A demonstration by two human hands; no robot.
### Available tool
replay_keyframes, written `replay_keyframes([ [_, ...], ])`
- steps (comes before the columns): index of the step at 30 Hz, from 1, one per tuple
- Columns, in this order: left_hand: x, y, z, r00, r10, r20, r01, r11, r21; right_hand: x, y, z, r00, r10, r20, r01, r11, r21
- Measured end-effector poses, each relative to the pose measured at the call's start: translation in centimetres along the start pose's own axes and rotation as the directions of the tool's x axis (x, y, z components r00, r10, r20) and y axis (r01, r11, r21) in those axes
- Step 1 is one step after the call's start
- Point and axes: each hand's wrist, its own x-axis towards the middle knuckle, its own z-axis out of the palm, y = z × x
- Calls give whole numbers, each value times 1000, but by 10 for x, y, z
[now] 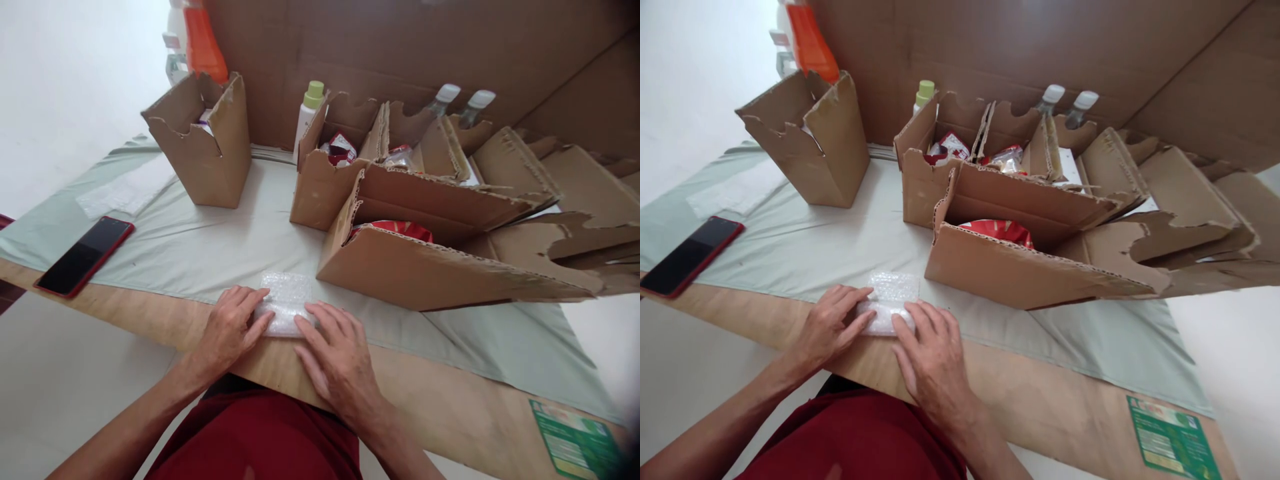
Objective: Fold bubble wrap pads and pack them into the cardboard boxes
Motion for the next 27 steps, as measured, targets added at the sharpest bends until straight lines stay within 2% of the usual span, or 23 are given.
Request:
replay_keyframes([
  [3, -2, 4, -4, 992, -102, -74, 97, 993, -72, 10, 5, 9, 995, -13, 97, 12, 1000, 8],
  [5, -10, 12, -12, 962, -258, -89, 234, 948, -214, 18, 12, 14, 993, 36, 110, -45, 995, 87],
  [6, -15, 17, -16, 930, -362, -67, 326, 895, -305, 20, 15, 15, 992, 70, 102, -84, 987, 138],
  [7, -20, 22, -20, 883, -470, -16, 424, 810, -406, 22, 16, 15, 990, 107, 91, -123, 974, 190],
  [9, -27, 32, -24, 760, -626, 174, 587, 545, -599, 23, 15, 10, 980, 179, 81, -195, 939, 285],
  [11, -29, 40, -24, 666, -635, 391, 656, 249, -713, 20, 8, 0, 969, 224, 102, -246, 887, 391],
  [12, -29, 43, -23, 645, -607, 465, 660, 135, -739, 17, 3, -5, 964, 232, 133, -267, 852, 450],
  [14, -27, 47, -19, 629, -565, 533, 646, -2, -764, 10, -7, -15, 949, 228, 217, -312, 777, 547],
  [16, -26, 50, -15, 618, -569, 543, 633, -50, -772, 2, -13, -21, 929, 244, 277, -365, 722, 587],
  [19, -26, 53, -10, 610, -577, 543, 641, -44, -766, -12, -10, -23, 889, 373, 264, -453, 644, 616],
  [21, -26, 55, -7, 627, -563, 538, 632, -36, -775, -20, -5, -23, 854, 430, 292, -500, 528, 687],
  [24, -27, 57, -2, 671, -525, 524, 614, -4, -789, -27, -2, -25, 841, 407, 357, -505, 355, 786],
  [25, -26, 57, 0, 689, -499, 526, 620, 28, -784, -27, -2, -27, 846, 401, 352, -493, 336, 803],
  [27, -23, 57, 2, 719, -434, 542, 643, 120, -757, -28, -2, -31, 853, 422, 308, -471, 365, 803],
])
